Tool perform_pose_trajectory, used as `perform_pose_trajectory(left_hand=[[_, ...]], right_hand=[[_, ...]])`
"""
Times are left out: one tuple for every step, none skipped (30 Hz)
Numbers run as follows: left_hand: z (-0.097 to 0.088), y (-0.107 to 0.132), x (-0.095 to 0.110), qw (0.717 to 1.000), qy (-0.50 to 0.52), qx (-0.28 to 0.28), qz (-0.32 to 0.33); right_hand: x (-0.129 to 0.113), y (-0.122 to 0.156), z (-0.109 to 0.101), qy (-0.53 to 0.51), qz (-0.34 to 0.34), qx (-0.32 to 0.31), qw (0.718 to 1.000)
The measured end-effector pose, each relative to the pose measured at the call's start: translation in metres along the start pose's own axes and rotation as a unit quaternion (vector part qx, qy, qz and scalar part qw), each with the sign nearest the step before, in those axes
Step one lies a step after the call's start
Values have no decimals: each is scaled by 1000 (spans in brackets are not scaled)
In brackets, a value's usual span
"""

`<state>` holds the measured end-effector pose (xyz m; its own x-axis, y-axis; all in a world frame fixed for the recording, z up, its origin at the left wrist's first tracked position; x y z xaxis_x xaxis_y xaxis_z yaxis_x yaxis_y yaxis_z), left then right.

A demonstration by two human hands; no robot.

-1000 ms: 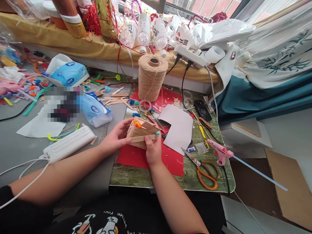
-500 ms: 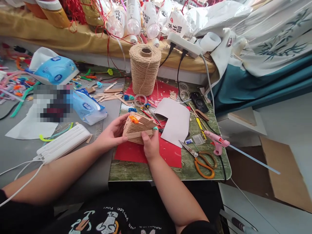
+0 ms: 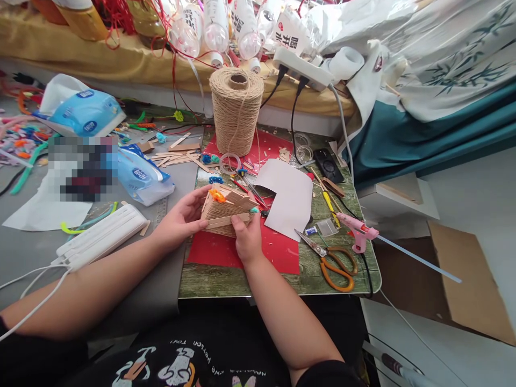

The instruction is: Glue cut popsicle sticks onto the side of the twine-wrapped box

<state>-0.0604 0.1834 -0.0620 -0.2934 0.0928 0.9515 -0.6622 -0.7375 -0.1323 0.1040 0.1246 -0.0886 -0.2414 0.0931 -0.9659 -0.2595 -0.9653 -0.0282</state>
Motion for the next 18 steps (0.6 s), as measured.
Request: perform_pose_trajectory(left_hand=[[0, 0, 0, 1000, 0, 1, -2], [0, 0, -1, 1000, 0, 1, -4], [0, 0, -1, 1000, 1, 1, -5], [0, 0, -1, 1000, 1, 1, -6], [0, 0, -1, 1000, 2, 1, -6], [0, 0, -1, 1000, 2, 1, -5], [0, 0, 0, 1000, 3, 1, -3], [0, 0, 0, 1000, 4, 1, -2], [0, 0, 1, 1000, 5, 1, -2], [0, -1, 1, 1000, 5, 0, -4], [0, -1, 1, 1000, 5, 0, -6], [1, -1, 2, 1000, 4, -1, -7], [1, -1, 2, 1000, 3, -1, -7], [1, -1, 3, 1000, 2, -2, -5], [1, -1, 3, 1000, 1, -1, -3], [2, 0, 4, 1000, -2, 1, -2], [2, 0, 4, 1000, -5, 5, -2], [2, 0, 4, 1000, -9, 9, -3]], right_hand=[[0, 0, 0, 3, 1, 2, 1000], [0, 0, 0, 4, 1, 2, 1000], [0, 0, 0, 2, 0, 1, 1000], [-1, 0, 0, 0, -2, -1, 1000], [-1, 0, 0, -2, -4, -3, 1000], [-1, 0, 0, -3, -4, -6, 1000], [-1, 0, 1, -3, -2, -8, 1000], [0, 0, 1, -2, -1, -10, 1000], [0, 0, 1, -1, 0, -11, 1000], [0, 0, 1, -1, 0, -10, 1000], [0, 0, 0, 0, -1, -8, 1000], [-1, 0, 0, 3, -2, -5, 1000], [-1, 0, -1, 8, -2, -2, 1000], [-1, -1, -1, 13, -1, -1, 1000], [-1, -1, -1, 18, 0, -1, 1000], [-1, -2, -1, 22, 1, -1, 1000], [-2, -2, -2, 24, 2, -1, 1000], [-2, -3, -2, 24, 3, -1, 1000]])
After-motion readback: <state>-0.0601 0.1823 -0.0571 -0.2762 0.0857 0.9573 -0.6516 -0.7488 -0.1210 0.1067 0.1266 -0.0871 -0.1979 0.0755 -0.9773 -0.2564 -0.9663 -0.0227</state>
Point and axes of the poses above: each hand's wrist, its own y-axis away from the middle knuckle, its own z-axis out of the palm, x = y × z, the point moved 6 cm from there along -y, towards the middle knuckle, and after that the axes turned 7 degrees about -x, right-handed, at the moved point
